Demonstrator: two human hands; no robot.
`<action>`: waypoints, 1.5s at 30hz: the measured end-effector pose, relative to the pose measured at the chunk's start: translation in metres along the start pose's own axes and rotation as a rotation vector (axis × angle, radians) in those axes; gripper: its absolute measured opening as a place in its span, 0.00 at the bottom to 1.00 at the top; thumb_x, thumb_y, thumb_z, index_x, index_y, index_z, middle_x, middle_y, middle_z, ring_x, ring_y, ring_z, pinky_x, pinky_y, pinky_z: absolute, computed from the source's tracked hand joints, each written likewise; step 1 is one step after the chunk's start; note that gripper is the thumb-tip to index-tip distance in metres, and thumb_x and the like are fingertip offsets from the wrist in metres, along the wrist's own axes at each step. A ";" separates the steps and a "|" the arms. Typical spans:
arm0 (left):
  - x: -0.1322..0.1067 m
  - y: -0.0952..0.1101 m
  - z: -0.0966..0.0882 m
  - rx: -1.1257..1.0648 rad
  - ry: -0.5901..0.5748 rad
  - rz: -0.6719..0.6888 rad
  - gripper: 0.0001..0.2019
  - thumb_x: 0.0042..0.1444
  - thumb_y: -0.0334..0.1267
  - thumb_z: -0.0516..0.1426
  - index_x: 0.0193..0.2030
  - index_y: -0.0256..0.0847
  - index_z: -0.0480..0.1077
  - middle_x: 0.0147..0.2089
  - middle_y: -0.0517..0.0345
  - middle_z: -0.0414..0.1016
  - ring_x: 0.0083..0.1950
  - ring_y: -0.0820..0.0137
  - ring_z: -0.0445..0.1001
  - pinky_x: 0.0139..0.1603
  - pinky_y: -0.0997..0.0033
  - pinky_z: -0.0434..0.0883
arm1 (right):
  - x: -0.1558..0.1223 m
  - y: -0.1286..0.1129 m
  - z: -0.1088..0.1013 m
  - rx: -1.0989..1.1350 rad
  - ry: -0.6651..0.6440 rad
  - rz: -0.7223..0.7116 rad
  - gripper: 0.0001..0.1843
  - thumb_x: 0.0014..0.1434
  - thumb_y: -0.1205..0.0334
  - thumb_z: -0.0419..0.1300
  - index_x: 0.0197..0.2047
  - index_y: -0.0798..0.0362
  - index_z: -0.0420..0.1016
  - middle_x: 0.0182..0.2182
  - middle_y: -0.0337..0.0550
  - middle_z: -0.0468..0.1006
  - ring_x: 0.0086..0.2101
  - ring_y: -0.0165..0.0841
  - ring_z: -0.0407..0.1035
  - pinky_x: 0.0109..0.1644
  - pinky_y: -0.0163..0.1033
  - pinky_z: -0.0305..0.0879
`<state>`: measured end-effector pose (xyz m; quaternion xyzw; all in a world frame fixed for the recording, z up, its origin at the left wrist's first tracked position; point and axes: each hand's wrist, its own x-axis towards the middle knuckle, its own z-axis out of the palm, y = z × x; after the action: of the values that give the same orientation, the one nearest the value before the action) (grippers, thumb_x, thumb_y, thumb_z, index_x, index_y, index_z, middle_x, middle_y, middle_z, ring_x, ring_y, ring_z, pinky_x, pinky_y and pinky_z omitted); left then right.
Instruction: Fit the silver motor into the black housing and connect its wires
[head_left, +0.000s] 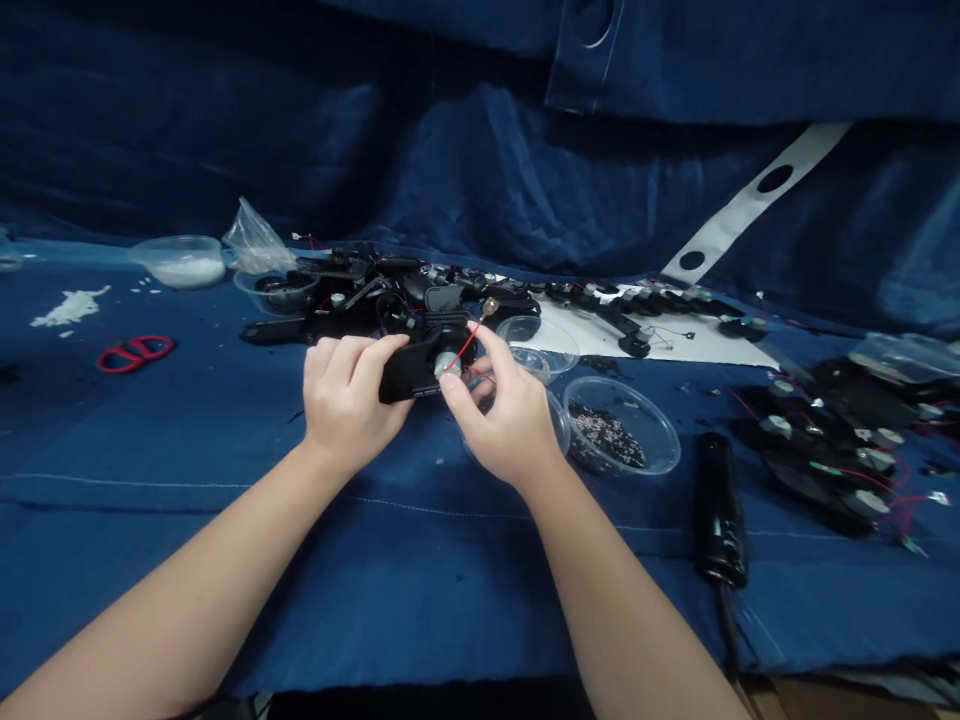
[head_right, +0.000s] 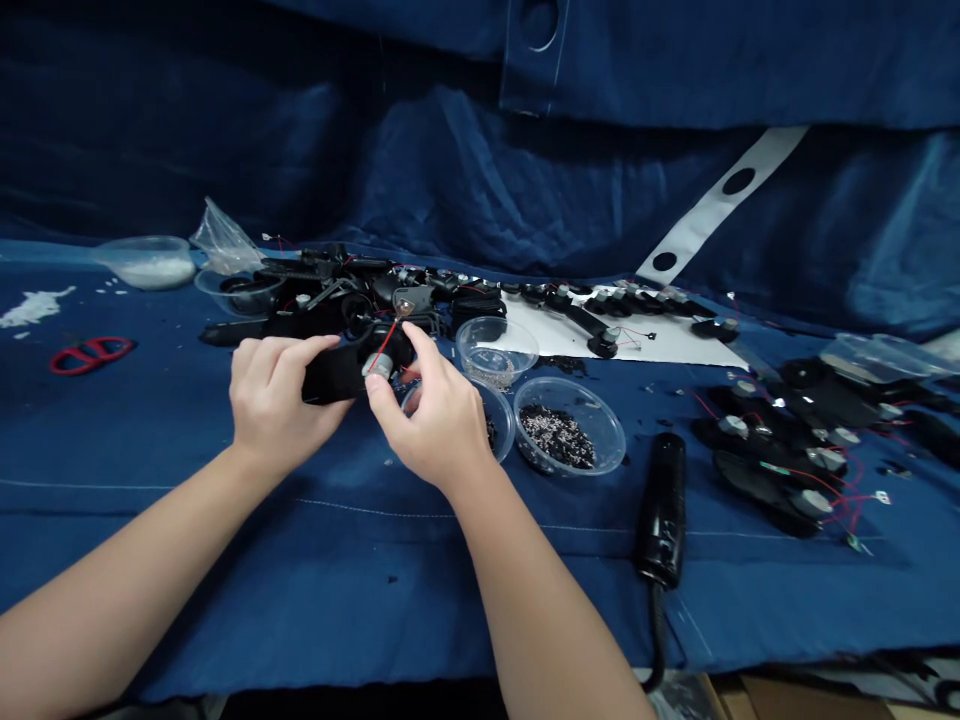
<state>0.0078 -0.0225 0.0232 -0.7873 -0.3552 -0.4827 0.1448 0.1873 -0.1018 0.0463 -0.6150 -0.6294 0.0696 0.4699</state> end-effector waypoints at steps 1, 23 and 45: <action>-0.001 0.000 0.001 -0.009 -0.003 0.006 0.20 0.57 0.42 0.65 0.55 0.44 0.74 0.43 0.49 0.77 0.44 0.54 0.75 0.49 0.51 0.70 | 0.000 0.000 0.000 -0.015 0.009 -0.001 0.33 0.63 0.48 0.59 0.68 0.49 0.65 0.41 0.42 0.83 0.27 0.28 0.74 0.40 0.42 0.75; -0.009 -0.008 0.012 -0.221 -0.167 0.004 0.18 0.62 0.36 0.60 0.59 0.42 0.72 0.45 0.52 0.83 0.38 0.65 0.79 0.42 0.65 0.77 | -0.003 0.008 0.004 -0.178 -0.128 -0.201 0.34 0.65 0.59 0.58 0.73 0.46 0.61 0.51 0.44 0.80 0.40 0.32 0.77 0.48 0.42 0.76; -0.008 -0.005 0.011 -0.455 -0.121 -0.140 0.16 0.68 0.43 0.57 0.59 0.40 0.69 0.46 0.52 0.80 0.43 0.65 0.79 0.48 0.64 0.74 | -0.001 0.010 0.000 -0.130 -0.033 -0.177 0.34 0.66 0.60 0.58 0.74 0.45 0.60 0.56 0.44 0.79 0.49 0.35 0.76 0.57 0.43 0.74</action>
<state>0.0091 -0.0162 0.0108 -0.8005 -0.2991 -0.5111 -0.0918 0.1948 -0.1003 0.0392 -0.5850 -0.6921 -0.0030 0.4229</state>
